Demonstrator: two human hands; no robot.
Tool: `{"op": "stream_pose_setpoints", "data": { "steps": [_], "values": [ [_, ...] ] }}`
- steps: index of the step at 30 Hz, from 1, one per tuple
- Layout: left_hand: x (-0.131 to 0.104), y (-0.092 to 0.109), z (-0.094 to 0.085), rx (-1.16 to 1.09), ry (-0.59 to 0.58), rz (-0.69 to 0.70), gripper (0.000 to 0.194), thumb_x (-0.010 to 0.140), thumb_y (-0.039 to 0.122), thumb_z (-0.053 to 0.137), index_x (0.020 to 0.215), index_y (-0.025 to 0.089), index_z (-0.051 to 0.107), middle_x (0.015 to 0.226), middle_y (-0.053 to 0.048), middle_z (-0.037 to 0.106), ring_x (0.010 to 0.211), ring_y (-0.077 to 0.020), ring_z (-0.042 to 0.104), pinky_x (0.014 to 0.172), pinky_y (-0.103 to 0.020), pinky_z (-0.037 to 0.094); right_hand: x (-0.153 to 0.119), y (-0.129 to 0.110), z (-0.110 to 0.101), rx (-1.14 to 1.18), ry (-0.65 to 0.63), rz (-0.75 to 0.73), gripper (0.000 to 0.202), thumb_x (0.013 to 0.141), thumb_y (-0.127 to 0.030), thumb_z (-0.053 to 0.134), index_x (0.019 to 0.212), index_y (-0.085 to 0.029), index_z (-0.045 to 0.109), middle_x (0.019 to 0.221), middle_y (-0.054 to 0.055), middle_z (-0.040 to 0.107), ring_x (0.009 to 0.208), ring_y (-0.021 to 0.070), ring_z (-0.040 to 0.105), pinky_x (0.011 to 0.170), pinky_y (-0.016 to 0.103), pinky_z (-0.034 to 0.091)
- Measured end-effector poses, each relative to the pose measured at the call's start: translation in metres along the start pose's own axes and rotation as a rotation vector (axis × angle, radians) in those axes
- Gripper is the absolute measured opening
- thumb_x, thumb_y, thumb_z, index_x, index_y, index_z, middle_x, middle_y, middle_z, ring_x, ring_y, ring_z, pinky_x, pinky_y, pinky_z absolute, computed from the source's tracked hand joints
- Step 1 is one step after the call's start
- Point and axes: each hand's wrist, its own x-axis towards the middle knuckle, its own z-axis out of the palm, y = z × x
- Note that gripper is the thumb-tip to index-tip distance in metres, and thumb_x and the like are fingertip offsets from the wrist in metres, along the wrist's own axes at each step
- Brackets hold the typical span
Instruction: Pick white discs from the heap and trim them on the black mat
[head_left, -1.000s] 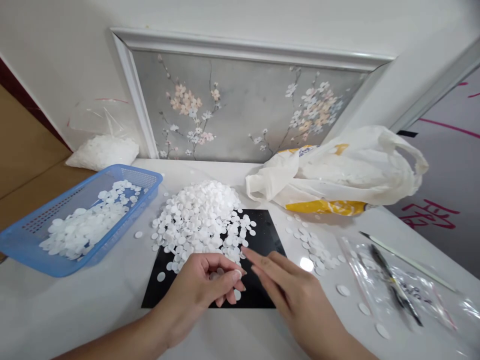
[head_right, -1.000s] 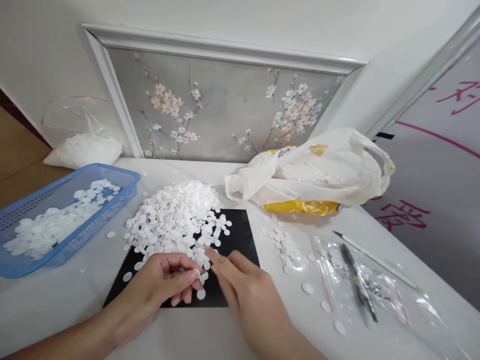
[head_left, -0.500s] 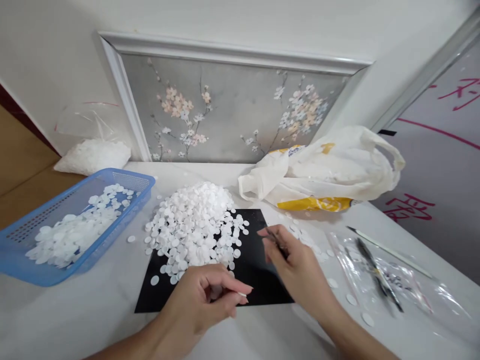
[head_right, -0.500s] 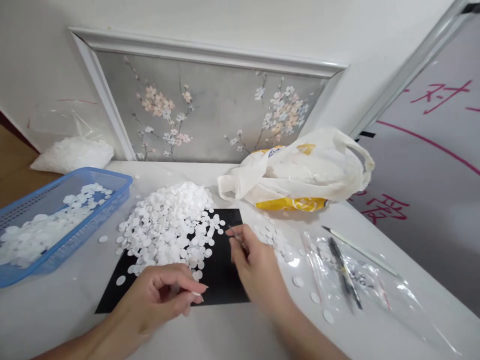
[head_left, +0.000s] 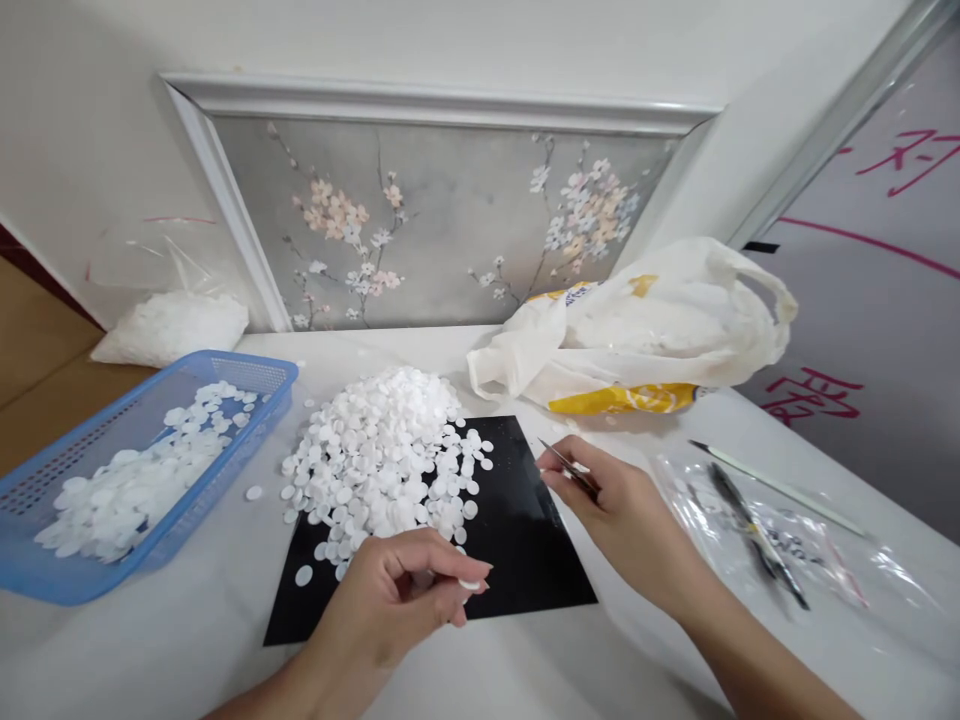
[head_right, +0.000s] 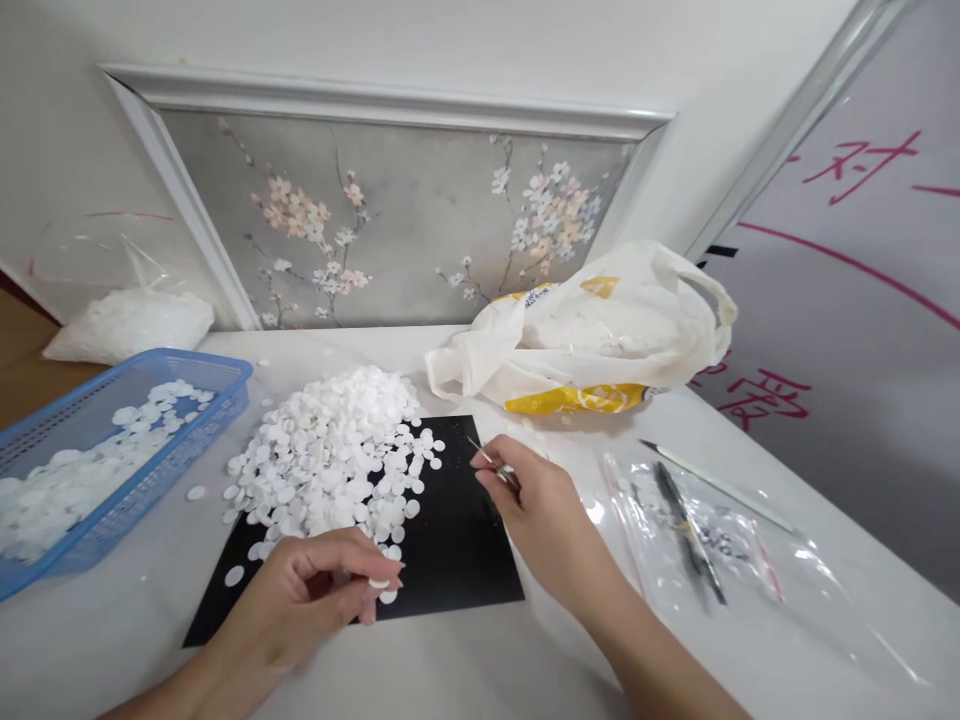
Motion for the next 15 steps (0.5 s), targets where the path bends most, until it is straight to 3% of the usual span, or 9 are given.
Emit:
{"op": "stream_pose_setpoints", "data": {
  "steps": [4,8,12,15],
  "values": [
    [0.000,-0.001,-0.001,0.003,-0.003,0.003,0.012,0.078,0.023,0.066,0.082,0.025,0.077,0.076,-0.001,0.063,0.061,-0.0084,0.055,0.058,-0.019,0.040,-0.002,-0.002,0.001,0.018,-0.049,0.014,0.025,0.087,-0.038,0.050,0.068,-0.022,0.052,0.059,-0.003,0.057,0.049,0.0121,0.045,0.048,0.023,0.035],
    [0.001,0.002,0.001,0.004,0.015,-0.019,0.011,0.075,0.023,0.068,0.080,0.024,0.078,0.075,-0.002,0.064,0.059,-0.0089,0.055,0.056,-0.020,0.038,-0.005,-0.007,0.006,0.143,-0.068,0.017,0.017,0.085,-0.035,0.053,0.074,-0.022,0.053,0.065,-0.002,0.060,0.052,0.0121,0.047,0.051,0.023,0.038],
    [0.001,0.010,0.004,-0.013,0.085,-0.113,0.014,0.072,0.027,0.069,0.081,0.020,0.078,0.067,-0.002,0.063,0.057,-0.0105,0.053,0.051,-0.020,0.034,-0.015,-0.019,0.018,0.291,-0.181,-0.040,0.016,0.083,-0.029,0.054,0.070,-0.020,0.054,0.058,-0.004,0.051,0.055,0.0122,0.046,0.052,0.022,0.037],
    [0.002,0.014,0.004,-0.056,0.120,-0.119,0.023,0.072,0.034,0.069,0.085,0.017,0.078,0.063,-0.002,0.061,0.057,-0.0111,0.050,0.052,-0.021,0.033,-0.025,-0.025,0.032,0.350,-0.284,-0.071,0.008,0.078,-0.023,0.063,0.073,-0.020,0.056,0.061,-0.005,0.053,0.054,0.0108,0.043,0.049,0.021,0.034]
  ]
}}
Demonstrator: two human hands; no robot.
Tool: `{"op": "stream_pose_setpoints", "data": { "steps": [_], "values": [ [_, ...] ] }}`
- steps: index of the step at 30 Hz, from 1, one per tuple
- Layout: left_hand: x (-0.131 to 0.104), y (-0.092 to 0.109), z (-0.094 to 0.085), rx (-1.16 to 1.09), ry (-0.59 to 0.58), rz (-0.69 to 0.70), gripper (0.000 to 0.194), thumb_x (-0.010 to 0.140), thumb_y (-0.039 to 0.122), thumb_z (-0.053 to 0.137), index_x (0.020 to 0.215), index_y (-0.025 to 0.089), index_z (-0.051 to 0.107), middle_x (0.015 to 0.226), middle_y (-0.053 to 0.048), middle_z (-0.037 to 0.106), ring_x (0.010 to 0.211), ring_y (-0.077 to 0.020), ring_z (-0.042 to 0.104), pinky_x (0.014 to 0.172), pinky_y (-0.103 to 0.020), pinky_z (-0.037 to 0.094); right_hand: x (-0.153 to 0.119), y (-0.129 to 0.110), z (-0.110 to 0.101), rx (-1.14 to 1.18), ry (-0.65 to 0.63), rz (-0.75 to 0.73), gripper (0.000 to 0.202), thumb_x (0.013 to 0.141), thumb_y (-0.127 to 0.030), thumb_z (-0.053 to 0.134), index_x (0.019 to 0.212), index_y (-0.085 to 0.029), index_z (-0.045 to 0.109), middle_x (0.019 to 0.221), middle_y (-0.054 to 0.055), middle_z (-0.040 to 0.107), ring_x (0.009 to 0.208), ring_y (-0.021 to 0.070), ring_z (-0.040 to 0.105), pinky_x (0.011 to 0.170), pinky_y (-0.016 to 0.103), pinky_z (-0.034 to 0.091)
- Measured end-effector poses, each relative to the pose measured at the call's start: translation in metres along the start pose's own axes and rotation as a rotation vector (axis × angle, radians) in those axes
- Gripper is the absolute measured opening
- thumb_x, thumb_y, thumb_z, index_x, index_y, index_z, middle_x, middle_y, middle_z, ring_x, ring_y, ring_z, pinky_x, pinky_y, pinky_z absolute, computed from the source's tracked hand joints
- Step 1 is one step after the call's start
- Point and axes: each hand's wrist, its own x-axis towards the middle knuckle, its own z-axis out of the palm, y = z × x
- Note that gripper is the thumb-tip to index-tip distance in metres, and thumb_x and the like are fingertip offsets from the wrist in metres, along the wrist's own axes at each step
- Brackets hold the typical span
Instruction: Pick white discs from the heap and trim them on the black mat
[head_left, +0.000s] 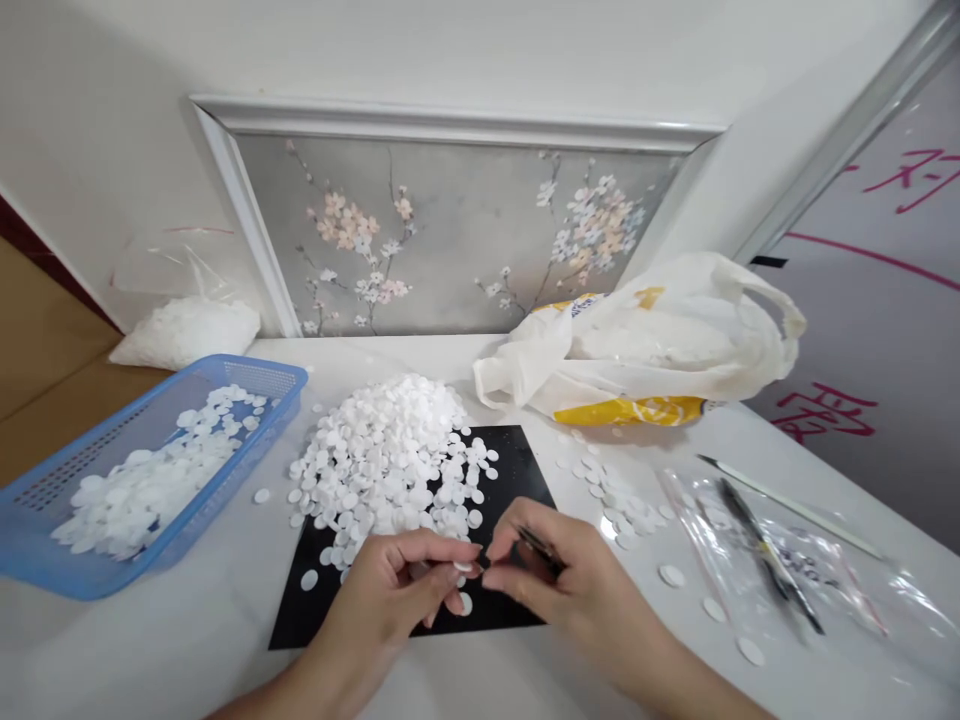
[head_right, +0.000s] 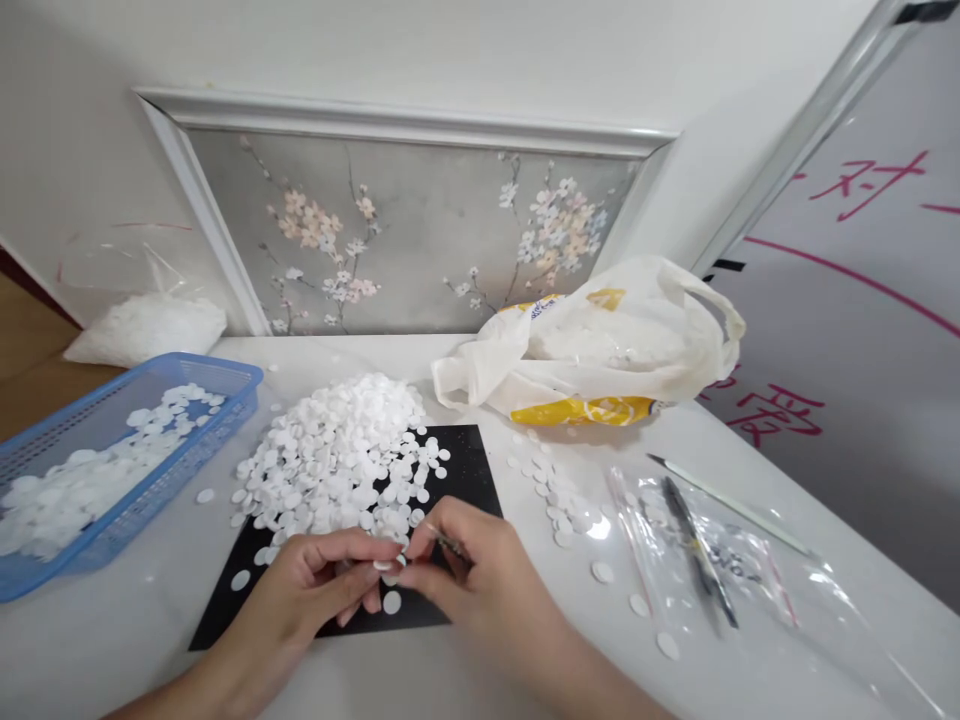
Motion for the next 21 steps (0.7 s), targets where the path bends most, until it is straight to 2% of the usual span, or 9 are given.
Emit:
{"op": "stream_pose_setpoints", "data": {
  "steps": [4,8,13,16,18,21],
  "values": [
    [0.002,0.000,-0.001,-0.007,-0.013,0.028,0.028,0.072,0.037,0.070,0.088,0.016,0.078,0.066,-0.002,0.062,0.058,-0.0107,0.048,0.053,-0.022,0.033,-0.002,0.005,0.015,-0.046,0.011,-0.105,0.009,0.079,-0.017,0.061,0.073,-0.019,0.056,0.067,-0.003,0.056,0.054,0.0097,0.044,0.048,0.020,0.034],
    [0.002,-0.004,-0.002,-0.033,-0.013,0.021,0.031,0.071,0.040,0.071,0.090,0.016,0.077,0.062,-0.002,0.061,0.055,-0.0104,0.046,0.053,-0.022,0.032,-0.001,0.007,0.017,-0.139,0.051,-0.247,0.013,0.082,-0.013,0.054,0.071,-0.019,0.056,0.069,-0.001,0.053,0.054,0.0093,0.045,0.046,0.020,0.034],
    [0.001,-0.009,-0.002,-0.090,-0.002,-0.009,0.031,0.076,0.036,0.069,0.097,0.014,0.074,0.062,-0.003,0.064,0.055,-0.0106,0.047,0.055,-0.023,0.035,-0.001,0.002,0.017,-0.180,0.034,-0.287,0.017,0.081,-0.008,0.048,0.069,-0.019,0.052,0.071,0.000,0.053,0.056,0.0096,0.048,0.046,0.019,0.035],
    [0.000,-0.010,-0.002,-0.226,0.030,-0.022,0.026,0.080,0.032,0.066,0.100,0.017,0.072,0.072,-0.004,0.067,0.061,-0.0115,0.054,0.056,-0.022,0.038,-0.002,0.002,0.018,-0.192,0.041,-0.299,0.018,0.080,-0.007,0.047,0.068,-0.020,0.050,0.070,0.000,0.052,0.056,0.0100,0.048,0.046,0.019,0.036],
    [-0.002,-0.009,-0.002,-0.367,0.030,-0.053,0.024,0.083,0.032,0.063,0.099,0.017,0.071,0.083,-0.005,0.068,0.072,-0.0144,0.060,0.063,-0.023,0.044,-0.003,0.004,0.018,-0.195,0.047,-0.298,0.017,0.080,-0.008,0.046,0.069,-0.020,0.050,0.070,0.000,0.053,0.055,0.0100,0.048,0.046,0.019,0.036],
    [-0.005,-0.007,-0.003,-0.574,-0.033,-0.161,0.031,0.089,0.037,0.053,0.101,0.013,0.070,0.092,-0.009,0.069,0.089,-0.0206,0.064,0.086,-0.033,0.047,-0.001,0.006,0.015,-0.195,0.052,-0.290,0.016,0.081,-0.010,0.045,0.069,-0.020,0.049,0.070,0.000,0.053,0.053,0.0099,0.047,0.046,0.020,0.036]
  ]
}}
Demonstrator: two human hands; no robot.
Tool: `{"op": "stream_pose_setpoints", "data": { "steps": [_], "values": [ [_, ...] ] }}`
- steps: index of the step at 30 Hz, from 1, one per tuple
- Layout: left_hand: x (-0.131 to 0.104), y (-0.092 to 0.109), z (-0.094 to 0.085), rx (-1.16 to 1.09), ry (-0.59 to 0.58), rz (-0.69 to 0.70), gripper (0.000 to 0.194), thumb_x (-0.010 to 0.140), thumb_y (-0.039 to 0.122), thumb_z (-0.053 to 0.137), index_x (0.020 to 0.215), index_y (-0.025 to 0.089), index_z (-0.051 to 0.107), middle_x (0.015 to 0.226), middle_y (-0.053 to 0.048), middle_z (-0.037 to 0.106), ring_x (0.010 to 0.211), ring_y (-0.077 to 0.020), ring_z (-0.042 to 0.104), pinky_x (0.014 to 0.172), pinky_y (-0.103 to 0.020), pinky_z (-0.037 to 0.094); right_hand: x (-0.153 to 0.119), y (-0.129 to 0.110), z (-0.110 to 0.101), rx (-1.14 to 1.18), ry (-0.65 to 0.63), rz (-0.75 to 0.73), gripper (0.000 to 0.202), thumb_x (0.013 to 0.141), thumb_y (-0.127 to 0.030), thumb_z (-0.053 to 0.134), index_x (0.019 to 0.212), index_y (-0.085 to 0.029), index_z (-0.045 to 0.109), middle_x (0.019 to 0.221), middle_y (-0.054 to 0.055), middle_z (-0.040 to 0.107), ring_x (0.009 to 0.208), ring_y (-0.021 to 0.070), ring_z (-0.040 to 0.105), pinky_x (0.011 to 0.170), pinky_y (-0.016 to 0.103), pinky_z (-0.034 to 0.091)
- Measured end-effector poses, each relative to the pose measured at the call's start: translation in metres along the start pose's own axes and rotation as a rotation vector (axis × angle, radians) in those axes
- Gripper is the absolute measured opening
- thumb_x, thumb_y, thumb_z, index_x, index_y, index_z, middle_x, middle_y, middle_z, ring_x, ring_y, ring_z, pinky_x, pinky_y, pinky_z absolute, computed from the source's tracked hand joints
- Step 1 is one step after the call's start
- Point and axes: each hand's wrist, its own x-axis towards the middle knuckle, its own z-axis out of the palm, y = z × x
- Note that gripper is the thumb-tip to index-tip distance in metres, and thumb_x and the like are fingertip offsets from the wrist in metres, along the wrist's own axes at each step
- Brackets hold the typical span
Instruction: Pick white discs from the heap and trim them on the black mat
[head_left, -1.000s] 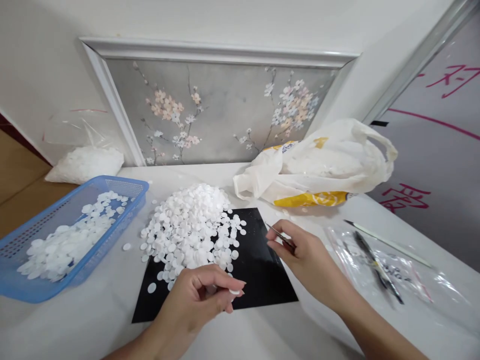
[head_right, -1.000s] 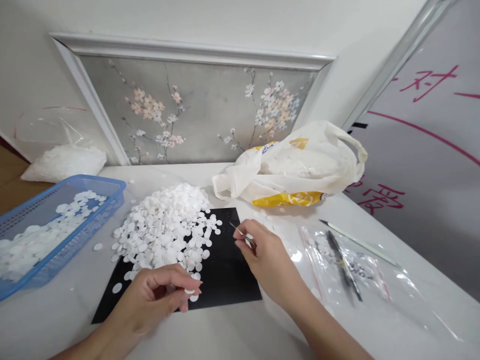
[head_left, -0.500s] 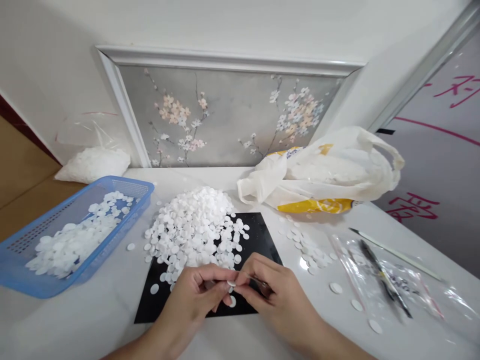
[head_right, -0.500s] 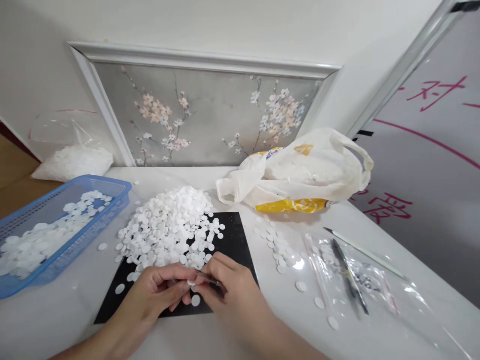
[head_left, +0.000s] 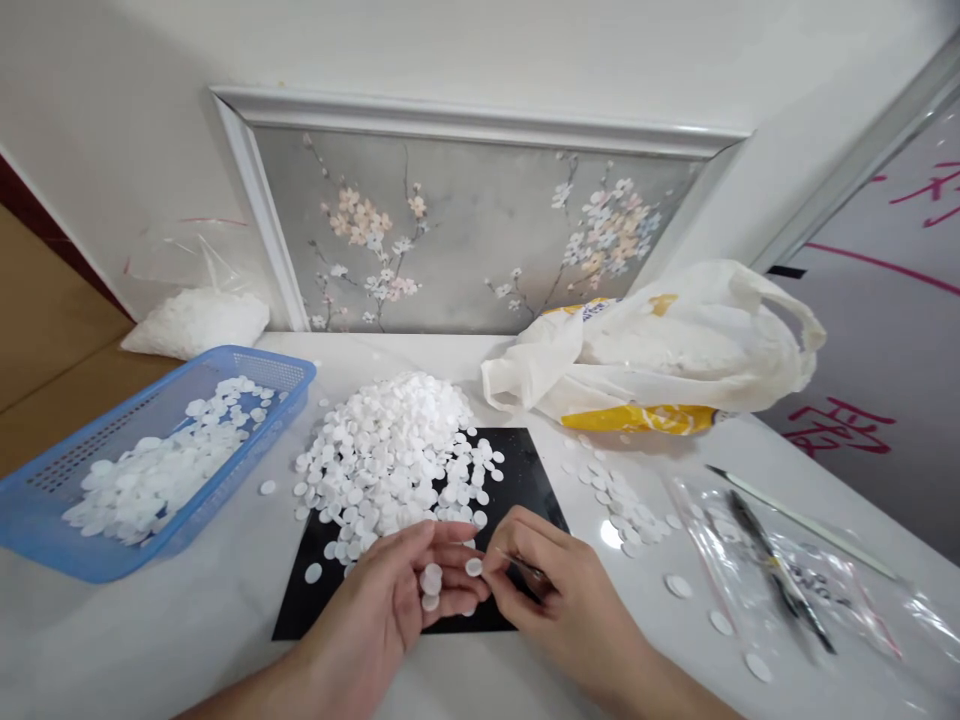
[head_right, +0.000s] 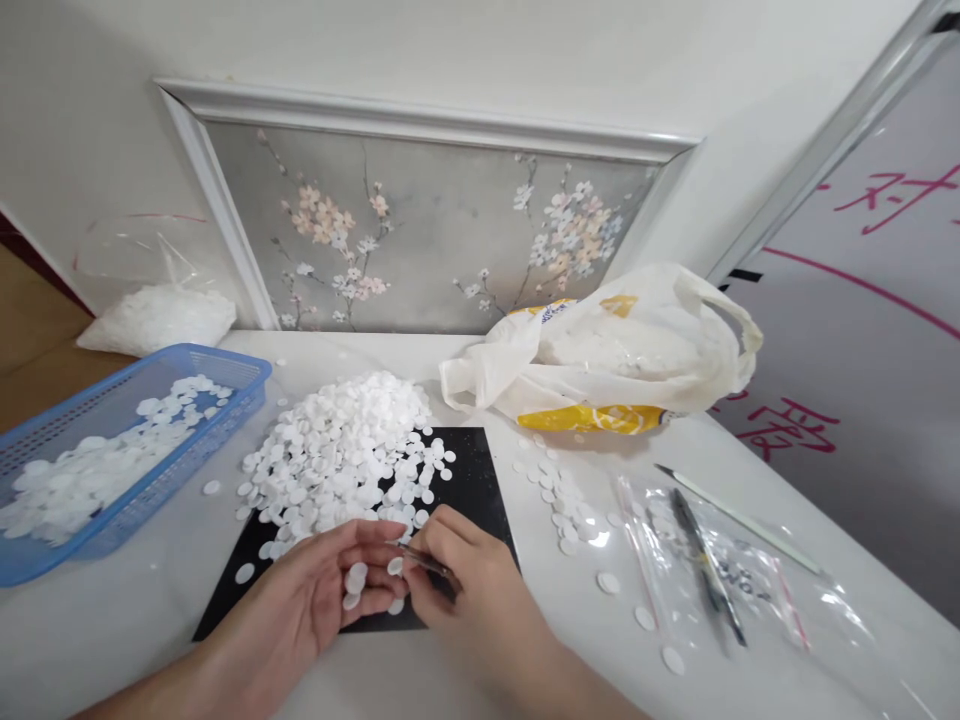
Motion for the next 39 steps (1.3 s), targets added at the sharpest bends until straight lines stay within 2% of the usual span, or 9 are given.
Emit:
{"op": "stream_pose_setpoints", "data": {
  "steps": [4,11,19,24,28,31,34,36,39],
  "values": [
    [-0.002,0.002,0.000,-0.182,-0.117,-0.130,0.048,0.091,0.046,0.045,0.110,0.006,0.066,0.102,-0.015,0.068,0.100,-0.0252,0.063,0.101,-0.041,0.040,0.002,0.005,-0.005,-0.010,0.007,0.011,0.018,0.083,-0.013,0.046,0.068,-0.020,0.049,0.071,0.001,0.053,0.053,0.0104,0.047,0.047,0.021,0.037],
    [0.000,0.004,-0.003,-0.327,-0.230,-0.166,0.067,0.090,0.056,0.040,0.125,0.002,0.056,0.113,-0.020,0.065,0.110,-0.0272,0.060,0.106,-0.040,0.034,0.003,0.008,-0.006,-0.007,-0.052,-0.025,0.018,0.083,-0.011,0.046,0.069,-0.020,0.053,0.074,0.002,0.053,0.056,0.0107,0.049,0.048,0.021,0.040],
    [0.003,0.002,-0.008,-0.347,-0.253,-0.150,0.068,0.089,0.058,0.038,0.128,0.004,0.054,0.126,-0.021,0.059,0.126,-0.0301,0.048,0.110,-0.041,0.029,0.004,0.011,-0.017,0.031,0.005,0.150,0.020,0.091,-0.024,0.043,0.088,-0.021,0.063,0.076,0.002,0.060,0.062,0.0141,0.056,0.054,0.024,0.045],
    [0.001,0.001,-0.006,-0.332,-0.275,-0.142,0.067,0.089,0.057,0.040,0.129,0.006,0.053,0.120,-0.019,0.062,0.120,-0.0292,0.053,0.108,-0.042,0.031,0.004,0.008,-0.011,0.054,-0.018,0.102,0.018,0.088,-0.029,0.054,0.089,-0.020,0.069,0.074,0.003,0.056,0.061,0.0139,0.056,0.052,0.023,0.046],
    [-0.003,-0.001,-0.005,-0.190,-0.228,-0.098,0.048,0.084,0.037,0.061,0.125,0.012,0.057,0.122,-0.015,0.063,0.118,-0.0257,0.055,0.107,-0.040,0.034,0.006,0.005,-0.012,0.016,-0.060,0.058,0.017,0.086,-0.025,0.053,0.075,-0.020,0.064,0.074,0.003,0.057,0.059,0.0129,0.056,0.051,0.022,0.045],
    [-0.003,0.002,-0.007,0.055,-0.152,-0.004,0.039,0.077,0.019,0.071,0.116,0.017,0.065,0.116,-0.012,0.067,0.110,-0.0238,0.060,0.098,-0.035,0.043,0.008,0.022,-0.038,-0.182,0.073,0.203,0.011,0.083,-0.023,0.051,0.073,-0.022,0.057,0.066,0.000,0.059,0.058,0.0145,0.056,0.054,0.024,0.044],
    [-0.002,0.015,-0.013,0.183,-0.014,0.095,0.021,0.080,0.023,0.068,0.099,0.015,0.072,0.092,-0.009,0.071,0.078,-0.0153,0.066,0.073,-0.024,0.051,0.010,0.050,-0.076,-0.435,0.086,0.338,0.006,0.074,-0.024,0.055,0.068,-0.023,0.054,0.064,0.000,0.062,0.051,0.0161,0.054,0.051,0.027,0.041],
    [-0.004,0.027,-0.017,0.186,0.088,0.154,0.016,0.080,0.022,0.068,0.093,0.014,0.072,0.078,-0.005,0.068,0.062,-0.0089,0.059,0.055,-0.016,0.045,0.009,0.064,-0.094,-0.489,0.117,0.403,0.012,0.076,-0.032,0.053,0.082,-0.023,0.059,0.064,0.002,0.063,0.051,0.0192,0.056,0.050,0.029,0.041],
    [-0.007,0.043,-0.022,0.175,0.179,0.213,0.016,0.083,0.021,0.064,0.096,0.016,0.070,0.069,0.000,0.060,0.046,-0.0024,0.042,0.039,-0.012,0.030,0.007,0.071,-0.104,-0.472,0.137,0.439,0.030,0.088,-0.041,0.036,0.092,-0.023,0.059,0.058,0.001,0.060,0.049,0.0193,0.055,0.051,0.030,0.042]
  ]
}}
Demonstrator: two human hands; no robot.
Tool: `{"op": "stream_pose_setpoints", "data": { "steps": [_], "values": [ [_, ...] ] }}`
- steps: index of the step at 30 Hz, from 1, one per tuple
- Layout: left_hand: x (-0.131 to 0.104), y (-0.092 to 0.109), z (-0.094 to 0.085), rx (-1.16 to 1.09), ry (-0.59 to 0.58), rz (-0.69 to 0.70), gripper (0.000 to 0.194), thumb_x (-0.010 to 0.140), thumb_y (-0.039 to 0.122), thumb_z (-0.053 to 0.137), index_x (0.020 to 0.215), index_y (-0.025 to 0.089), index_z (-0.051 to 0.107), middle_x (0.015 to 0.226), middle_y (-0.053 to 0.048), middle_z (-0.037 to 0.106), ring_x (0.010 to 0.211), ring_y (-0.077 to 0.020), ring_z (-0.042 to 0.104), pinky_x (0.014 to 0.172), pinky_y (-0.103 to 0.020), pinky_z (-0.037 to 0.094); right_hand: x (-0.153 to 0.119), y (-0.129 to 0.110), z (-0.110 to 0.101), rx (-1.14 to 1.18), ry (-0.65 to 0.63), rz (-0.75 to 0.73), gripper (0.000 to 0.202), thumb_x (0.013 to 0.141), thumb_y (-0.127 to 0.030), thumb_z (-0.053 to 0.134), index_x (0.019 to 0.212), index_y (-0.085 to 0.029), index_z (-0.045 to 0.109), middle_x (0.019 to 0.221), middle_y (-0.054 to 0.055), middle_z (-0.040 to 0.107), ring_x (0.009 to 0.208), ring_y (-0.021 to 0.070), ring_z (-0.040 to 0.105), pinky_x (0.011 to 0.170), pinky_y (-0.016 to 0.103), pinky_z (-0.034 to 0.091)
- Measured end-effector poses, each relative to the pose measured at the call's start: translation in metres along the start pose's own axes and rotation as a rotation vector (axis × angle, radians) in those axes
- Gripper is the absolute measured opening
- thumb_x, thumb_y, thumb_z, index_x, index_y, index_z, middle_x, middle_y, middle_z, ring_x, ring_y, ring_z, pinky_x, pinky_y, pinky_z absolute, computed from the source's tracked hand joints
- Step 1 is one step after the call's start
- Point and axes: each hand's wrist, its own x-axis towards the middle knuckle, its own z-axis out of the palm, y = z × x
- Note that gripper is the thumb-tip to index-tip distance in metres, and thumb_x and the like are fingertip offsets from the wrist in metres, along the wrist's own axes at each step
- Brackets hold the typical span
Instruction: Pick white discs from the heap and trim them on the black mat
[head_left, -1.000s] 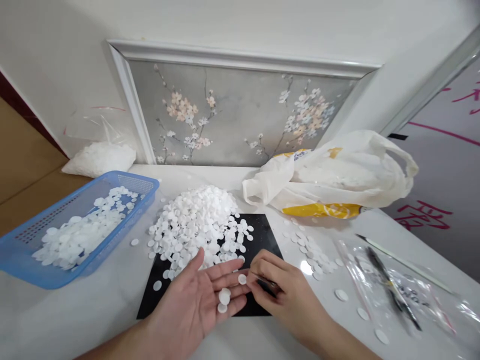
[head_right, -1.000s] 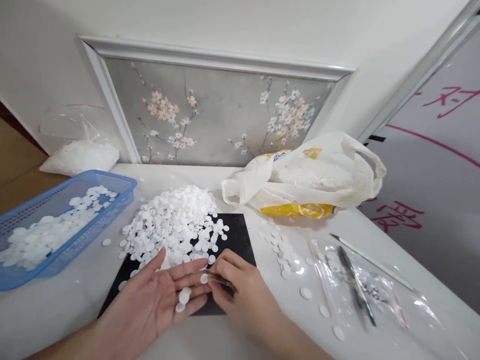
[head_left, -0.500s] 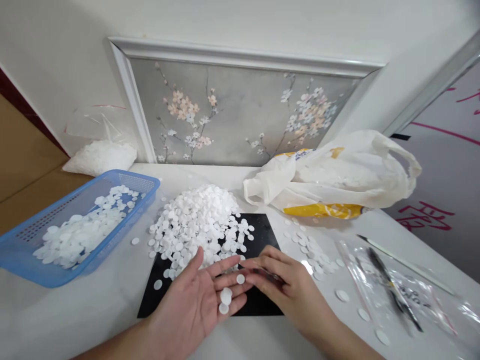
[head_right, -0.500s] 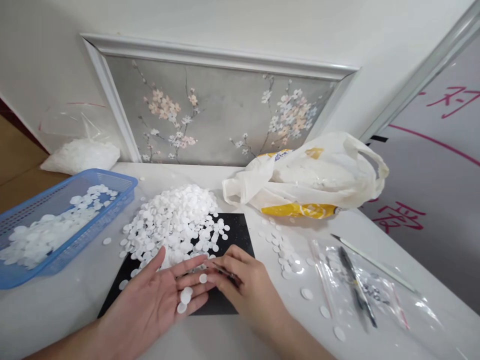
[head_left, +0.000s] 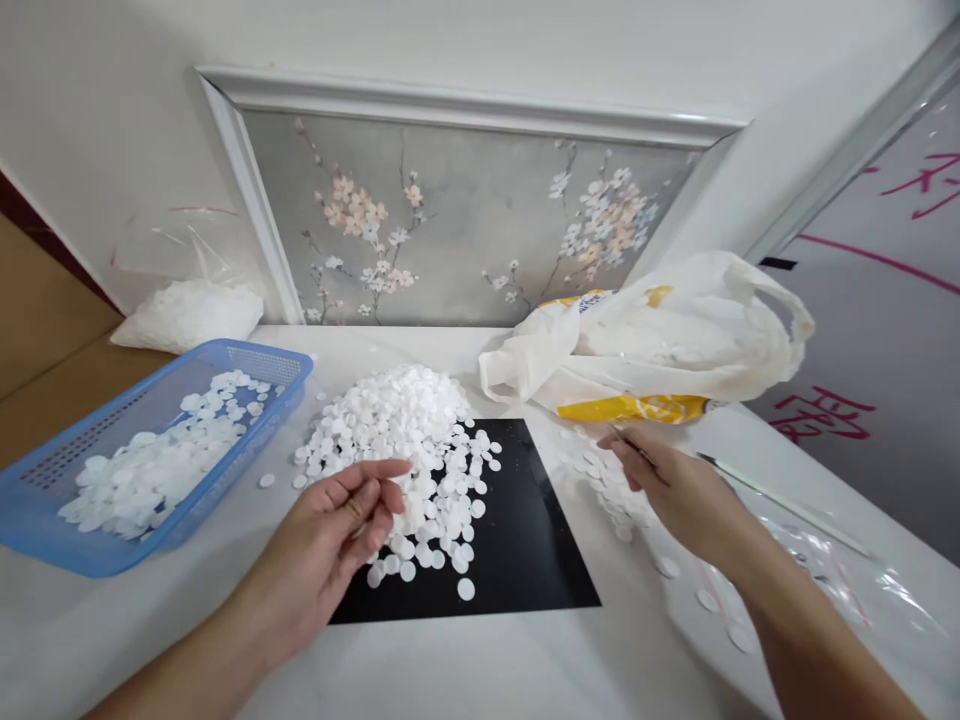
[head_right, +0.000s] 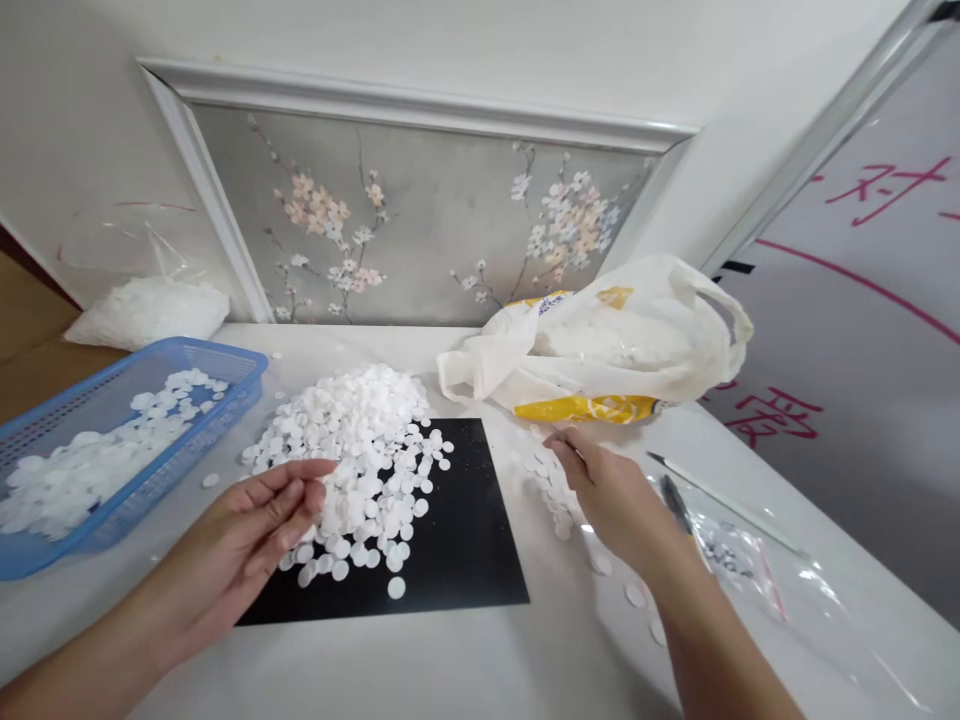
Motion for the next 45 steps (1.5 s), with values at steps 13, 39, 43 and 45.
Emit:
{"op": "stream_pose_setpoints", "data": {
  "steps": [13,39,43,45],
  "values": [
    [0.002,0.003,-0.004,0.211,-0.088,-0.074,0.030,0.085,0.037,0.061,0.110,0.022,0.059,0.067,0.004,0.053,0.048,-0.0056,0.030,0.039,-0.017,0.016,-0.021,-0.046,0.021,-0.004,-0.209,-0.118,0.025,0.089,-0.034,0.043,0.072,-0.022,0.057,0.063,0.001,0.056,0.056,0.0184,0.055,0.052,0.028,0.041],
    [0.009,-0.019,0.013,2.023,-0.083,0.464,0.039,0.092,0.032,0.046,0.131,0.037,0.052,0.075,-0.005,0.072,0.069,-0.0254,0.066,0.054,-0.028,0.037,-0.007,-0.089,0.063,0.198,-0.306,-0.244,0.011,0.077,-0.011,0.064,0.079,-0.021,0.059,0.083,0.000,0.057,0.070,0.0148,0.055,0.065,0.027,0.043],
    [0.014,-0.013,0.009,1.957,-0.068,0.414,0.047,0.088,0.038,0.054,0.134,0.038,0.047,0.076,-0.004,0.072,0.068,-0.0252,0.065,0.053,-0.027,0.033,-0.007,-0.090,0.065,0.252,-0.369,-0.242,0.011,0.074,-0.012,0.066,0.077,-0.021,0.059,0.081,-0.001,0.055,0.069,0.0137,0.053,0.061,0.025,0.041],
    [0.014,-0.012,0.008,1.866,-0.073,0.410,0.050,0.085,0.041,0.058,0.134,0.037,0.049,0.076,-0.003,0.071,0.069,-0.0244,0.064,0.054,-0.026,0.033,-0.010,-0.088,0.065,0.280,-0.368,-0.234,0.011,0.073,-0.011,0.064,0.076,-0.021,0.059,0.081,-0.001,0.054,0.068,0.0133,0.053,0.061,0.025,0.042]
  ]
}}
